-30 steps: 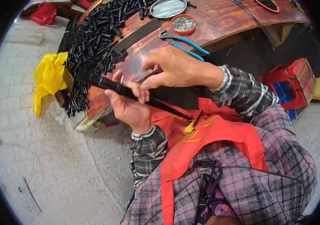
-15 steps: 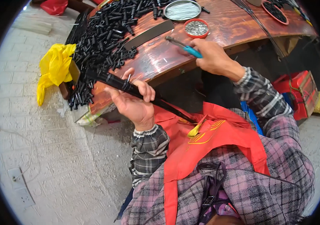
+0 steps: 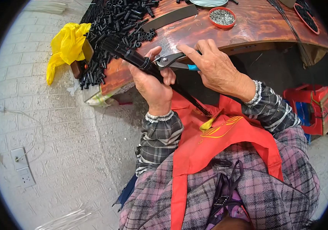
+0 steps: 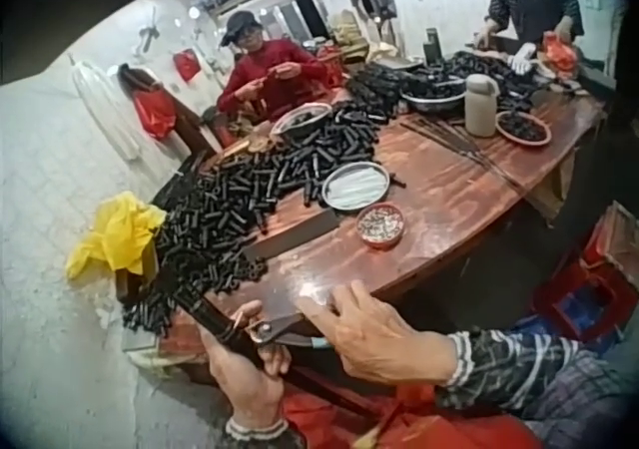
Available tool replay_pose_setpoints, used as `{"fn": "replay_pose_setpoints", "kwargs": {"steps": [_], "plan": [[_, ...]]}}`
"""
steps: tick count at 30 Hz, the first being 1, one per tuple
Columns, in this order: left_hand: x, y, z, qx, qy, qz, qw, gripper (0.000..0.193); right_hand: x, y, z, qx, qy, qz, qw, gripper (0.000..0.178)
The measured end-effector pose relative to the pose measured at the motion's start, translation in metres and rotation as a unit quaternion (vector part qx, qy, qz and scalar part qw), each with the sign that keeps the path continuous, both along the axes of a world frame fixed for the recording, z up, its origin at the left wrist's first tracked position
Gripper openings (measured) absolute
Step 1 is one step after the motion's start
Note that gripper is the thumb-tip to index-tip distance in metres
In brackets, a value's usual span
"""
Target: Assembling wiring harnesses by attaching connectors and sleeves using pliers.
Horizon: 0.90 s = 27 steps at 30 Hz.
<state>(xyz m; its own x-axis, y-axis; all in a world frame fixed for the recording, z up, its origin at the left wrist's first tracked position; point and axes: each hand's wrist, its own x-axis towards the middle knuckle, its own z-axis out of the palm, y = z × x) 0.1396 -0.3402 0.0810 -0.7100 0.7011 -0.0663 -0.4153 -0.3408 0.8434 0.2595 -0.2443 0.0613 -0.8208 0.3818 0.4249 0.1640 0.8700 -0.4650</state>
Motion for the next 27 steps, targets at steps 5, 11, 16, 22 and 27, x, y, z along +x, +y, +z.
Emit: {"fn": "replay_pose_setpoints", "kwargs": {"steps": [5, 11, 16, 22, 27], "plan": [[0.0, 0.01, -0.001, 0.014, 0.01, -0.012, 1.0, 0.077, -0.007, 0.011, -0.004, 0.072, 0.083, -0.043, 0.993, 0.062], [-0.003, 0.017, -0.002, 0.012, 0.038, -0.024, 0.999, 0.08, -0.009, 0.043, 0.008, 0.171, 0.102, -0.054, 0.978, 0.043], [0.005, 0.013, 0.0, 0.109, 0.041, -0.024, 0.993, 0.071, -0.009, 0.077, 0.037, 0.116, 0.045, 0.163, 0.979, 0.036], [0.013, 0.008, -0.003, 0.026, 0.176, -0.054, 0.983, 0.043, 0.002, 0.08, 0.06, -0.4, -0.361, 0.244, 0.806, 0.039], [0.004, 0.006, -0.01, 0.106, 0.118, -0.05, 0.986, 0.032, 0.012, 0.061, 0.056, 0.058, -0.122, 0.153, 0.979, 0.026]]}}
